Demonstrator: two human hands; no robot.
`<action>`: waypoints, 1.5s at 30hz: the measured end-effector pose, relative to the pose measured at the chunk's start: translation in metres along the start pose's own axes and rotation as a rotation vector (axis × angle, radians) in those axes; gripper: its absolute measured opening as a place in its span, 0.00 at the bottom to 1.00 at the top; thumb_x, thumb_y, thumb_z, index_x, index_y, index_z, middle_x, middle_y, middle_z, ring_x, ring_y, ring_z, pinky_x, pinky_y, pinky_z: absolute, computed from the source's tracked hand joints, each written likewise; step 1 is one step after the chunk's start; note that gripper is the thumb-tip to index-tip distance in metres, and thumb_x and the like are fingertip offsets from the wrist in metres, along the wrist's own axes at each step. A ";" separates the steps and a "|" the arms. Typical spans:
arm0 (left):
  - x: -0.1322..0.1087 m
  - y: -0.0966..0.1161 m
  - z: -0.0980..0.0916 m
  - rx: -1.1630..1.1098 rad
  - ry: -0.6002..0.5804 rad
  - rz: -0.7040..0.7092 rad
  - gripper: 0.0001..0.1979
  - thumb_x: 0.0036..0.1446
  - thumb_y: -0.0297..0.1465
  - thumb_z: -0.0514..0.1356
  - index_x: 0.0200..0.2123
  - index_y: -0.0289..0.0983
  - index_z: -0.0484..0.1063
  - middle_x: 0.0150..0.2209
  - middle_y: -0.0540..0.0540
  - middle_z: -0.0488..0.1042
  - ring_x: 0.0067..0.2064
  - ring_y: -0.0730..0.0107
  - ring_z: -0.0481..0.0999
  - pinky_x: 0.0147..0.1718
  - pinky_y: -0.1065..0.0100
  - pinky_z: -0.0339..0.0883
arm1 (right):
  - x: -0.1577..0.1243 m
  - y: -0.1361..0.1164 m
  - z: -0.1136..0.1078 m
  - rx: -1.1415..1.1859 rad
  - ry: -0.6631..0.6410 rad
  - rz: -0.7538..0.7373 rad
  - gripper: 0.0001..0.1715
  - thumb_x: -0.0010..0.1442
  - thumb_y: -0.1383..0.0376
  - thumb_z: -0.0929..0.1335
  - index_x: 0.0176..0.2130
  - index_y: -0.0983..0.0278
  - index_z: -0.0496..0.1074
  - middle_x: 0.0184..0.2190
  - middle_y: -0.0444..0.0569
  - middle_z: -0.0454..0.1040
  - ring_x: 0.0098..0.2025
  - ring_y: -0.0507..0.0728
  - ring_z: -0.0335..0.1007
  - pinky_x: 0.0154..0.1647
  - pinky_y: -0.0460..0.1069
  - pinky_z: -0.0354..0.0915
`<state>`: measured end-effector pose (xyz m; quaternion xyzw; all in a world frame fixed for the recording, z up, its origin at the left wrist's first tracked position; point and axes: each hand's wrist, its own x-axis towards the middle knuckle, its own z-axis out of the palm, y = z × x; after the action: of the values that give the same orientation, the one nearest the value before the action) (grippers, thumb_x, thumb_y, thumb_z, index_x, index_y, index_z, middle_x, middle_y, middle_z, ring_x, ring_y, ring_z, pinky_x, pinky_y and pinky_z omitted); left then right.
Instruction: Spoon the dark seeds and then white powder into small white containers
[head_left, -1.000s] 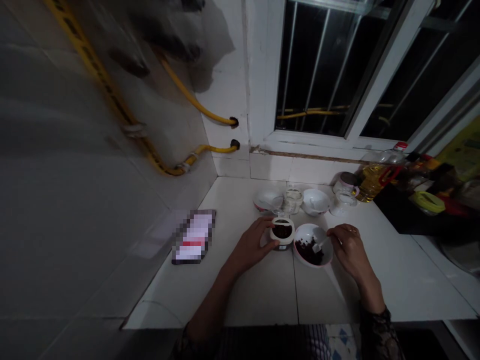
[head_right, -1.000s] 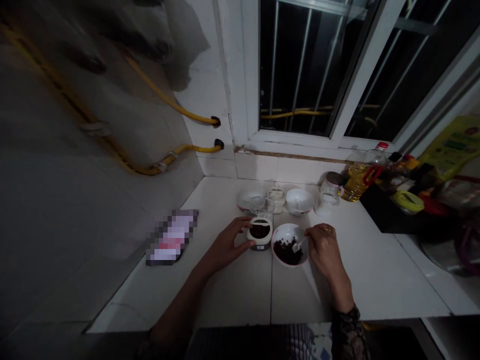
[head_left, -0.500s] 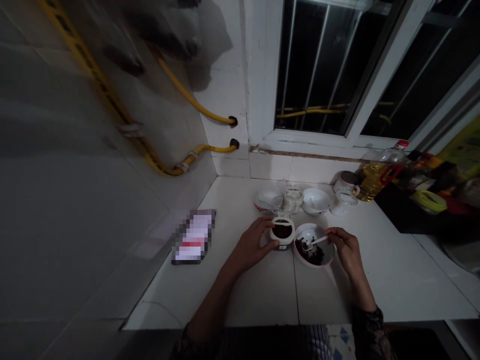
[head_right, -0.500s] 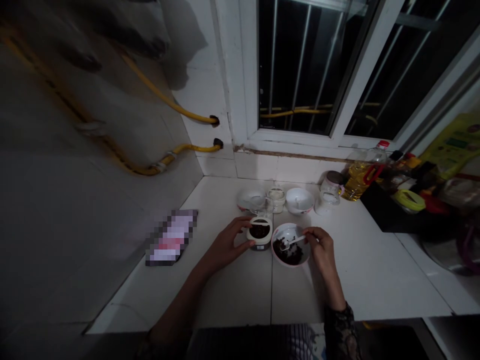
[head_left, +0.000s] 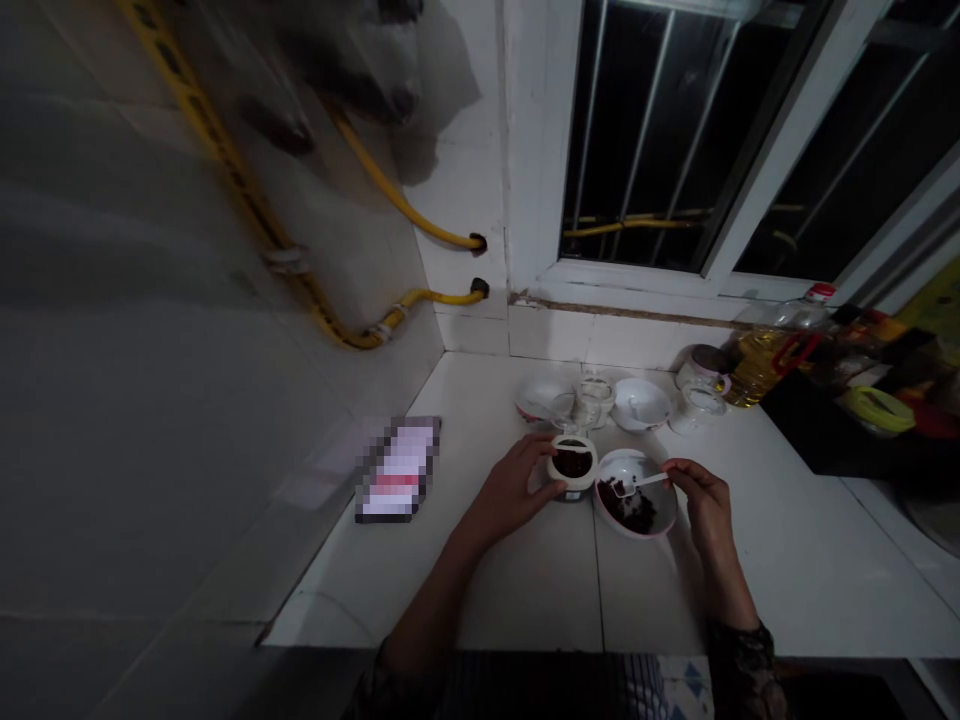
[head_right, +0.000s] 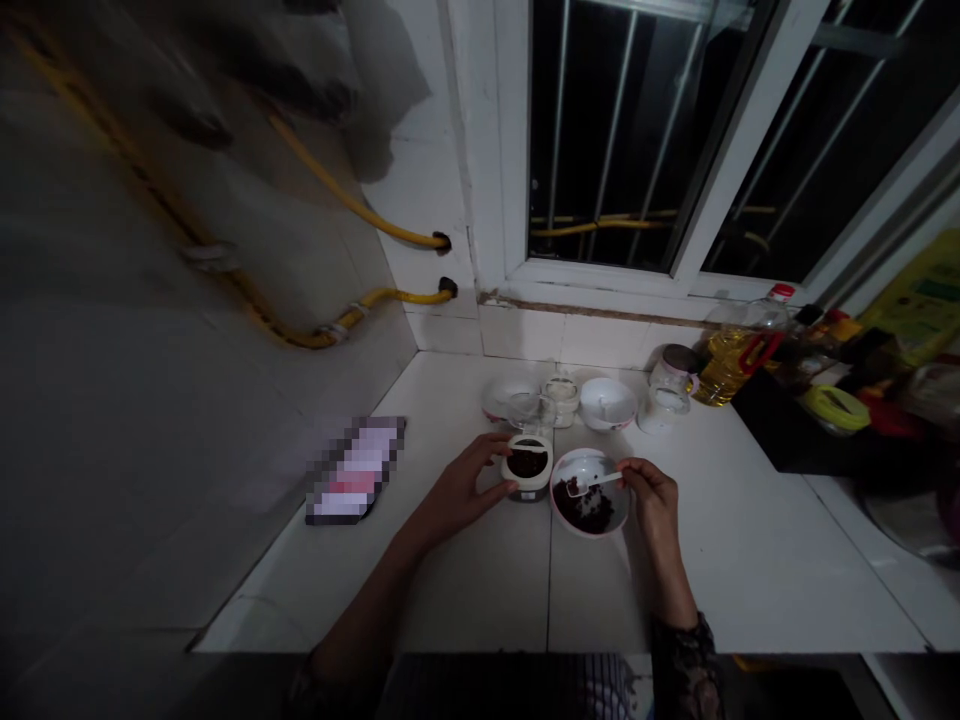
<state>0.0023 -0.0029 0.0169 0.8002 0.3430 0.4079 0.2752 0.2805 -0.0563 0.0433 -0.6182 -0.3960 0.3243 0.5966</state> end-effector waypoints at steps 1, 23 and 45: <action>0.000 0.000 0.000 -0.003 -0.001 0.001 0.15 0.60 0.34 0.64 0.49 0.42 0.67 0.57 0.40 0.70 0.60 0.56 0.71 0.57 0.52 0.68 | 0.000 0.000 0.000 0.003 0.002 -0.003 0.09 0.40 0.58 0.72 0.23 0.62 0.77 0.17 0.43 0.69 0.25 0.55 0.64 0.31 0.50 0.58; 0.002 0.006 -0.003 -0.011 -0.019 -0.013 0.15 0.59 0.32 0.65 0.48 0.41 0.67 0.57 0.41 0.70 0.59 0.55 0.71 0.55 0.52 0.70 | -0.027 -0.029 0.052 -0.491 -0.057 -0.928 0.12 0.63 0.67 0.63 0.37 0.58 0.76 0.33 0.48 0.79 0.44 0.60 0.73 0.56 0.60 0.62; 0.000 0.000 -0.001 0.000 -0.013 0.000 0.15 0.60 0.34 0.64 0.49 0.41 0.66 0.57 0.39 0.69 0.60 0.55 0.71 0.57 0.50 0.68 | 0.003 0.006 0.011 -0.655 -0.162 -0.596 0.11 0.55 0.64 0.63 0.28 0.58 0.75 0.29 0.47 0.79 0.39 0.61 0.72 0.57 0.61 0.58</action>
<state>0.0020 -0.0024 0.0173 0.8028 0.3410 0.4027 0.2776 0.2735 -0.0483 0.0362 -0.6062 -0.6839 0.0433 0.4036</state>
